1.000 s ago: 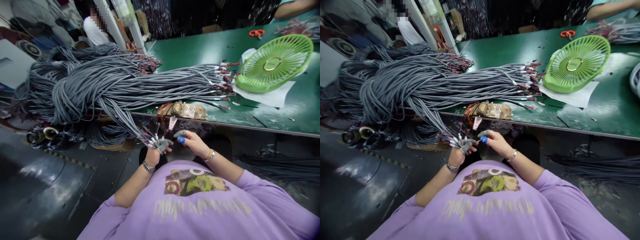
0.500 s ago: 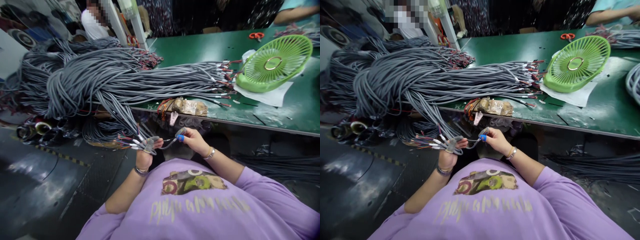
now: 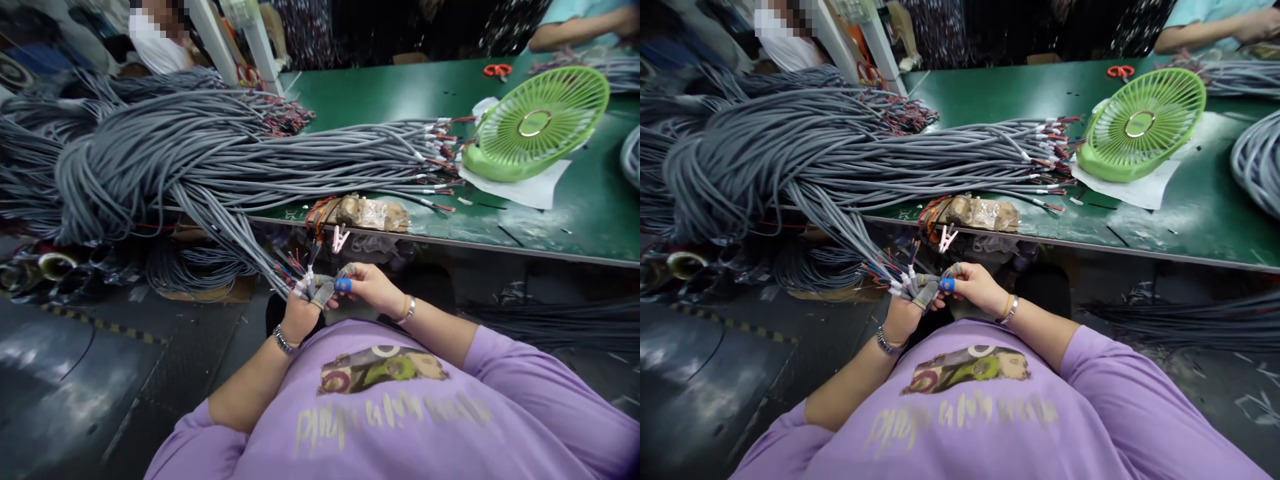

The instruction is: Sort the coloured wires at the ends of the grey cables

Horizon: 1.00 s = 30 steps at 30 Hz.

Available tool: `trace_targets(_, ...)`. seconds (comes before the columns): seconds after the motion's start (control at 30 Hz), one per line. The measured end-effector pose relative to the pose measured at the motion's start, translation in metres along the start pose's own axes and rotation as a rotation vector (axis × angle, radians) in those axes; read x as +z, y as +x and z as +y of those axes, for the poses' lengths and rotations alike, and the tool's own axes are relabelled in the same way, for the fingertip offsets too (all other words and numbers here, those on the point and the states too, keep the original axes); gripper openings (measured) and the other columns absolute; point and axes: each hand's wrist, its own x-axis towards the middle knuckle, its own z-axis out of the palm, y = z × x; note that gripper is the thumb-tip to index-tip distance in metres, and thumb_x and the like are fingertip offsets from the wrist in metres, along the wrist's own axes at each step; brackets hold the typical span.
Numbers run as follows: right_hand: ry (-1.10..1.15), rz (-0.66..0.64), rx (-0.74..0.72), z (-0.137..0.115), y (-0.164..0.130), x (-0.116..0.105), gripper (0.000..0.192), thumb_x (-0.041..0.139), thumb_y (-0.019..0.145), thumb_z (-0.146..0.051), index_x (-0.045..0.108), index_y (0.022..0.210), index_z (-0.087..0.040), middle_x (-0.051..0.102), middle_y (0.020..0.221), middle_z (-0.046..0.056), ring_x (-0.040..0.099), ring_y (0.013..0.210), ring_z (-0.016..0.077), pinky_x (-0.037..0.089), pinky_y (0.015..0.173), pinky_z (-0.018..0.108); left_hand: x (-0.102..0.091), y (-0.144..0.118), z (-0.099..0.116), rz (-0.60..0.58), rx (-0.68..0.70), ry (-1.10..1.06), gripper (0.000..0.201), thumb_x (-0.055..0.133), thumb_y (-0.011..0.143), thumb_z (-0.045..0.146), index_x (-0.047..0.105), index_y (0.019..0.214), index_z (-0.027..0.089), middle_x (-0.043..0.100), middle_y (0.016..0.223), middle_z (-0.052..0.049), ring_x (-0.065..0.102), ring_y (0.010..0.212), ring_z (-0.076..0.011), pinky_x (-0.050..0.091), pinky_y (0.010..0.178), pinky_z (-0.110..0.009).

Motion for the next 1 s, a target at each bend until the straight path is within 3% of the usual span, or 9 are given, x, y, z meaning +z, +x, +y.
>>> trace_targets(0.13,-0.008,0.065,0.005,-0.004,0.007,0.003,0.036,0.083,0.06,-0.041,0.06,0.07,-0.014,0.056,0.055,-0.004,0.041,0.046,0.0052,0.031,0.043,0.019,0.003,0.003,-0.005,-0.01,-0.045,0.022,0.032,0.075,0.073,0.043,0.065,0.079,0.013,0.069,0.064,-0.003,0.066,0.051,-0.0139,0.05,0.045,-0.02)
trace_targets(0.3,-0.006,0.009,0.011,-0.015,0.013,0.01,0.038,0.082,0.06,-0.042,0.056,0.067,-0.015,0.057,0.057,-0.003,0.049,0.052,0.009,0.038,0.052,0.023,0.005,0.007,-0.005,-0.063,-0.139,0.019,0.031,0.078,0.07,0.04,0.063,0.074,0.013,0.067,0.057,-0.001,0.063,0.045,-0.0126,0.051,0.043,-0.02)
trace_targets(0.4,0.008,0.079,-0.002,-0.01,0.014,0.01,0.039,0.081,0.06,-0.045,0.057,0.067,-0.015,0.053,0.053,-0.005,0.044,0.049,0.0075,0.034,0.049,0.022,0.006,0.009,-0.006,-0.052,-0.172,-0.067,0.031,0.077,0.071,0.042,0.064,0.073,0.013,0.066,0.056,0.0,0.062,0.044,-0.0116,0.051,0.043,-0.02)
trace_targets(0.53,0.056,0.151,0.0,0.001,0.014,0.005,0.042,0.081,0.06,-0.048,0.057,0.067,-0.015,0.05,0.052,-0.006,0.036,0.045,0.0055,0.026,0.045,0.022,0.01,0.01,-0.004,0.033,-0.15,-0.219,0.031,0.077,0.071,0.041,0.064,0.069,0.013,0.066,0.058,0.0,0.061,0.046,-0.0103,0.052,0.045,-0.02)
trace_targets(0.7,0.027,0.17,-0.049,0.002,0.01,0.004,0.041,0.083,0.059,-0.047,0.059,0.067,-0.015,0.05,0.051,-0.005,0.038,0.047,0.0063,0.028,0.046,0.023,0.015,0.011,-0.002,0.153,-0.117,-0.283,0.032,0.078,0.069,0.041,0.063,0.064,0.013,0.066,0.056,-0.001,0.059,0.043,-0.009,0.049,0.042,-0.018)
trace_targets(0.87,-0.027,0.17,-0.107,0.002,0.007,0.005,0.038,0.082,0.062,-0.046,0.061,0.068,-0.015,0.054,0.056,-0.003,0.043,0.052,0.0079,0.033,0.05,0.024,0.015,0.01,-0.004,0.203,-0.104,-0.294,0.029,0.077,0.07,0.04,0.064,0.069,0.014,0.065,0.055,0.001,0.057,0.041,-0.0078,0.047,0.041,-0.017)
trace_targets(1.0,-0.022,0.129,-0.064,-0.001,0.009,0.005,0.04,0.08,0.063,-0.048,0.061,0.074,-0.015,0.057,0.063,-0.002,0.045,0.054,0.0082,0.035,0.049,0.023,0.013,0.011,-0.004,0.193,-0.108,-0.278,0.029,0.077,0.07,0.039,0.063,0.066,0.014,0.063,0.053,0.002,0.055,0.04,-0.0078,0.046,0.039,-0.017)
